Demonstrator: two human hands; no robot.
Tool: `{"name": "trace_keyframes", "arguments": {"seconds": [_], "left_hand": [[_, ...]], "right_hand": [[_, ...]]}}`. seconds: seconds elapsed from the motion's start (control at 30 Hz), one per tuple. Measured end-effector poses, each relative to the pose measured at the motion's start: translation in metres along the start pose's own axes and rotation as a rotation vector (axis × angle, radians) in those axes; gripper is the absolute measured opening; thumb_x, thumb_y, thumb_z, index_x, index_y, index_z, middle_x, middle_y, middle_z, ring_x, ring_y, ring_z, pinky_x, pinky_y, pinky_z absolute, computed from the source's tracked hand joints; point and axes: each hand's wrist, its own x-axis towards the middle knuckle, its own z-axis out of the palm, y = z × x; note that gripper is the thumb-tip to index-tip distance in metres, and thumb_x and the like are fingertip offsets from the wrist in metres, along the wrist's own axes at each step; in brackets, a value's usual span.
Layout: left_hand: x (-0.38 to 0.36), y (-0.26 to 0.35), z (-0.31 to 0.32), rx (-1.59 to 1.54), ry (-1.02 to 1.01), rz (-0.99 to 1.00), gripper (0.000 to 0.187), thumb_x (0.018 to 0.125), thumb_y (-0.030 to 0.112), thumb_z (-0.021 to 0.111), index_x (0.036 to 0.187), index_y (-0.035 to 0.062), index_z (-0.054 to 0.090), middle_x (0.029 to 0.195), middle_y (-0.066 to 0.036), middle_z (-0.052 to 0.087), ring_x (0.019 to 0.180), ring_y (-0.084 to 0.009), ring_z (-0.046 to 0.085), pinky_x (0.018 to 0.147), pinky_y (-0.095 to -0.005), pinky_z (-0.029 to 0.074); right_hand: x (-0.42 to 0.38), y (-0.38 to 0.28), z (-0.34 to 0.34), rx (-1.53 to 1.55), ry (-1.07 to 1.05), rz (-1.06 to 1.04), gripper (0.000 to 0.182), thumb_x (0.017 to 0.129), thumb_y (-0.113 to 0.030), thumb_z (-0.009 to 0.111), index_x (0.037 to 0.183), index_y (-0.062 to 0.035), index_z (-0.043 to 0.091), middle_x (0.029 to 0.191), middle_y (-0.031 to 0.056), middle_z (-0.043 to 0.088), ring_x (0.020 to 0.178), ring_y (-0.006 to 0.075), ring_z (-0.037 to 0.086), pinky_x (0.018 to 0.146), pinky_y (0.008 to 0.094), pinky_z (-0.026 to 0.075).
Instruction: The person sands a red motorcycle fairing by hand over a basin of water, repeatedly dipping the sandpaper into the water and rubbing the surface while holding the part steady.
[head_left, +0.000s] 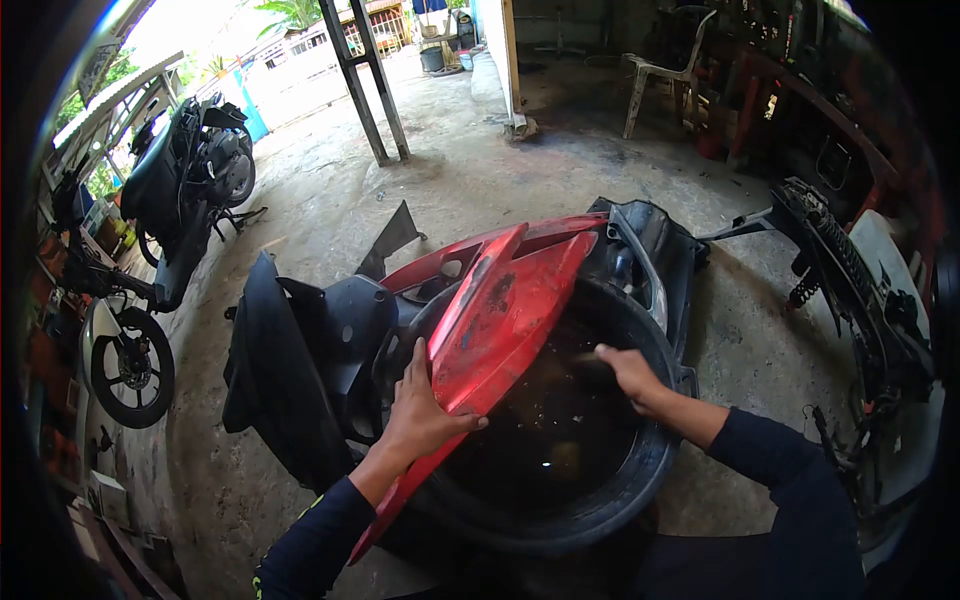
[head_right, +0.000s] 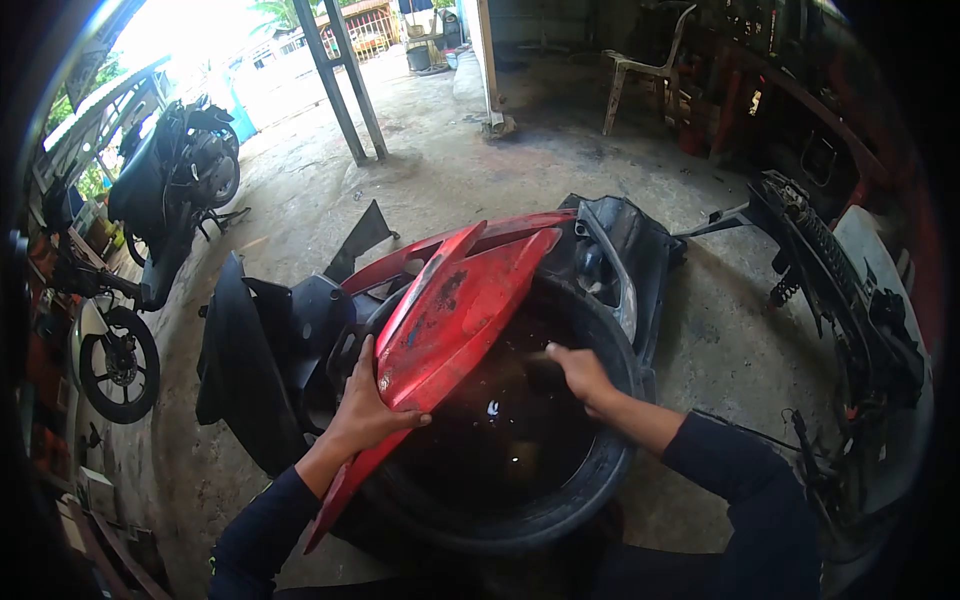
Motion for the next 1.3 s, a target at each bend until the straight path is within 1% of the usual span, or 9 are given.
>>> {"name": "trace_keyframes", "arguments": {"seconds": [0.03,0.17,0.27,0.33,0.57,0.7,0.97,1.1,1.3], "left_hand": [[0.000,0.001,0.000,-0.001,0.003,-0.002,0.151,0.060,0.047,0.097,0.163,-0.0033,-0.001,0.158,-0.030,0.033,0.143,-0.0496,0.038,0.120,-0.0526,0.034],[0.000,-0.001,0.001,-0.045,-0.026,-0.010,0.149,0.063,0.051,0.095,0.162,-0.0054,0.000,0.159,-0.034,0.028,0.146,-0.0504,0.034,0.121,-0.0519,0.032],[0.006,-0.008,0.002,-0.092,-0.045,0.003,0.149,0.064,0.056,0.093,0.162,-0.0061,0.000,0.160,-0.035,0.025,0.149,-0.0492,0.031,0.124,-0.0495,0.029],[0.010,-0.011,0.001,-0.116,-0.062,0.003,0.150,0.065,0.060,0.092,0.162,-0.0064,0.000,0.160,-0.036,0.024,0.151,-0.0476,0.029,0.125,-0.0471,0.026],[0.008,0.005,-0.006,0.205,-0.056,0.135,0.135,0.070,0.065,0.085,0.164,0.0008,0.013,0.167,-0.033,0.013,0.156,-0.0486,0.015,0.123,-0.0624,0.021],[0.015,0.004,-0.014,0.442,-0.121,0.353,0.126,0.074,0.076,0.075,0.163,0.0025,0.025,0.172,-0.025,0.012,0.159,-0.0466,0.005,0.125,-0.0626,0.012],[0.072,0.016,-0.016,0.507,-0.198,0.610,0.123,0.080,0.081,0.064,0.161,-0.0029,0.027,0.168,-0.027,0.022,0.159,-0.0414,0.009,0.127,-0.0576,0.011],[0.105,0.030,-0.011,0.375,-0.279,0.537,0.120,0.083,0.080,0.061,0.159,-0.0071,0.028,0.166,-0.028,0.026,0.158,-0.0438,0.014,0.128,-0.0555,0.013],[0.107,0.037,0.000,0.449,-0.151,0.512,0.122,0.083,0.084,0.057,0.162,-0.0036,0.024,0.169,-0.026,0.020,0.159,-0.0435,0.009,0.128,-0.0571,0.009]], "right_hand": [[-0.006,-0.005,0.005,0.004,-0.031,0.255,0.040,0.098,-0.033,0.071,0.111,0.0042,0.076,0.092,0.0090,0.076,0.082,0.0148,0.070,0.075,0.0304,0.056],[0.005,0.033,0.004,-0.366,-0.353,0.208,0.055,0.075,-0.028,0.091,0.116,0.0051,0.074,0.103,0.0124,0.077,0.091,0.0216,0.073,0.083,0.0340,0.058],[0.025,0.085,0.005,-0.623,-0.510,0.137,0.048,0.078,-0.025,0.085,0.119,-0.0001,0.076,0.100,0.0125,0.077,0.091,0.0231,0.074,0.081,0.0375,0.058],[0.033,0.106,0.014,-1.106,-0.303,0.085,0.041,0.081,-0.021,0.080,0.116,-0.0012,0.076,0.100,0.0151,0.077,0.098,0.0281,0.075,0.084,0.0395,0.059],[0.083,0.137,-0.004,-0.420,-0.036,0.477,0.026,0.092,-0.016,0.069,0.116,-0.0065,0.074,0.107,0.0121,0.075,0.092,0.0289,0.073,0.069,0.0527,0.064],[0.044,0.010,-0.007,-0.202,-0.270,0.620,0.018,0.084,-0.017,0.069,0.098,-0.0063,0.069,0.087,0.0067,0.070,0.077,0.0213,0.069,0.061,0.0432,0.063],[0.025,-0.209,0.084,-0.391,-0.513,-0.280,0.035,0.089,-0.011,0.064,0.122,0.0007,0.067,0.089,0.0101,0.073,0.073,0.0181,0.072,0.062,0.0307,0.059],[0.035,-0.238,0.130,-0.948,-0.387,-0.631,0.028,0.087,-0.017,0.066,0.104,0.0037,0.074,0.082,0.0168,0.075,0.074,0.0226,0.072,0.070,0.0370,0.056],[0.034,-0.239,0.145,-0.949,-0.406,-0.695,0.029,0.086,-0.019,0.066,0.102,0.0042,0.074,0.084,0.0203,0.074,0.077,0.0250,0.071,0.075,0.0395,0.054]]}}
